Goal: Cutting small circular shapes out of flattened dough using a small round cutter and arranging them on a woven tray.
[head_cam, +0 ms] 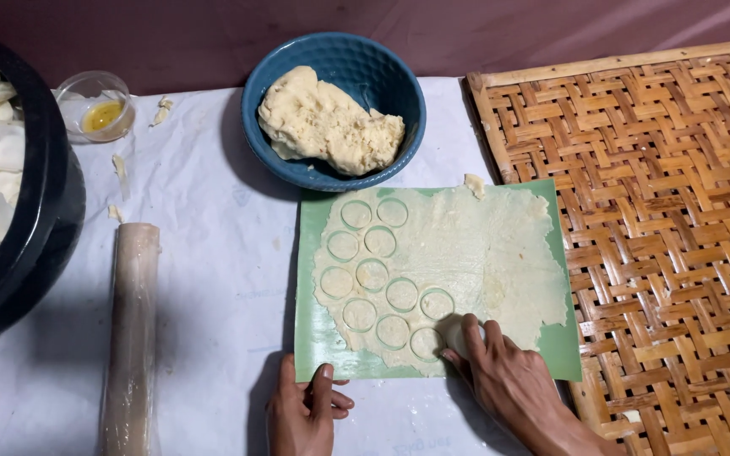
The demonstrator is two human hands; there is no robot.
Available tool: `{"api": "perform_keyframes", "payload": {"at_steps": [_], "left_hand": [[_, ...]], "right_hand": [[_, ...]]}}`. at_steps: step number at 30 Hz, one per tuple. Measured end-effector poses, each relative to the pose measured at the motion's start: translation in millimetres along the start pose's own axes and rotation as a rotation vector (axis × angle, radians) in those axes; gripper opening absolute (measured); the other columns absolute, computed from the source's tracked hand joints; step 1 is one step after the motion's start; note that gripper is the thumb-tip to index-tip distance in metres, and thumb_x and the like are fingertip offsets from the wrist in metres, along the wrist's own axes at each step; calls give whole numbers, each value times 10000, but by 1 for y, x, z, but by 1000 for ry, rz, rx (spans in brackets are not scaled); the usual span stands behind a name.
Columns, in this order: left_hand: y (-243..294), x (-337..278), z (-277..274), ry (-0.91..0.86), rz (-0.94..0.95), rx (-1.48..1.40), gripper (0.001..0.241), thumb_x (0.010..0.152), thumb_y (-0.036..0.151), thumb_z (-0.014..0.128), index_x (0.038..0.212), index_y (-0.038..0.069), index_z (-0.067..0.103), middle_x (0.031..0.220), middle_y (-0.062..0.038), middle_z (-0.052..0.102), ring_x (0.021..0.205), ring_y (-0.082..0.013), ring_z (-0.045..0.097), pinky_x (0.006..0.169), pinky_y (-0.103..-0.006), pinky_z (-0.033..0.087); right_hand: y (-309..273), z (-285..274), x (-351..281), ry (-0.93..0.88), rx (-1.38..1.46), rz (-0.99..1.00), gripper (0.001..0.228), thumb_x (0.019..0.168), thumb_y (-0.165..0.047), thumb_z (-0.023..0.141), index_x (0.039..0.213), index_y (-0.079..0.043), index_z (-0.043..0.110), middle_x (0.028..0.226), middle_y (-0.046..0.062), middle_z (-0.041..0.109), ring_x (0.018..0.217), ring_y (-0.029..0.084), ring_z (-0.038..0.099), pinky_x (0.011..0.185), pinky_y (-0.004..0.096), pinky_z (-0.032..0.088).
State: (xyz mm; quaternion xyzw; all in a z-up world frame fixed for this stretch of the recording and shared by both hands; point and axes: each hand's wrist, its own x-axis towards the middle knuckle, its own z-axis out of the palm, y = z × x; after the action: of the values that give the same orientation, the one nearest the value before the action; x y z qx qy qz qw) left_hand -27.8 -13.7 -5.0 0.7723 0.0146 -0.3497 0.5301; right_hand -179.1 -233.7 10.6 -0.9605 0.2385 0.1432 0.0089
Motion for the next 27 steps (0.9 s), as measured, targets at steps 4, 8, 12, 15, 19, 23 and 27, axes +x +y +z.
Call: {"api": "perform_keyframes", "payload": {"at_steps": [4,8,12,15,19,23,27], "left_hand": [[-5,1,0,5,-4,-41,250,1004,194,542,1198,38,529,803,-142,786,573,-170,744,526,-317,609],[-16,6,1,-4,12,-76,261,988,174,538,1205,29,532,802,-143,771,560,-174,732,507,-315,601],[-24,9,1,-17,49,-98,316,989,196,565,1267,47,541,786,-137,772,551,-165,737,486,-303,592],[-27,13,2,-11,50,-78,326,977,207,587,1264,57,555,763,-129,782,540,-163,746,477,-301,594],[-33,16,2,-11,74,-109,335,969,214,593,1261,55,554,747,-128,781,526,-169,743,467,-302,599],[-23,12,-1,-28,11,-81,353,979,238,587,1282,62,549,758,-133,783,540,-169,746,489,-304,609],[-21,13,-2,-48,-20,-72,361,989,246,575,1294,57,537,776,-138,782,557,-169,750,510,-309,615]], "right_hand": [[10,-3,2,124,44,-88,650,960,-526,502,1399,-48,458,994,146,632,673,313,726,473,417,574],[17,-35,28,46,211,-36,583,987,-405,434,1475,-86,409,1076,147,607,753,299,715,495,428,587],[-3,-77,57,154,246,-173,540,998,-376,497,1468,-117,434,1044,168,570,874,344,675,586,453,560],[-11,-83,71,114,223,-227,567,995,-311,491,1517,-112,391,1053,162,559,882,328,665,615,440,560],[-16,-81,80,91,189,-239,589,989,-320,499,1523,-107,378,1055,160,559,881,323,659,616,445,561],[-14,-78,84,59,153,-227,577,1008,-324,451,1526,-86,364,1075,157,558,891,297,656,610,413,577],[-14,-82,83,-14,107,-179,584,1025,-355,400,1544,-93,342,1099,152,551,890,267,650,592,390,584]]}}
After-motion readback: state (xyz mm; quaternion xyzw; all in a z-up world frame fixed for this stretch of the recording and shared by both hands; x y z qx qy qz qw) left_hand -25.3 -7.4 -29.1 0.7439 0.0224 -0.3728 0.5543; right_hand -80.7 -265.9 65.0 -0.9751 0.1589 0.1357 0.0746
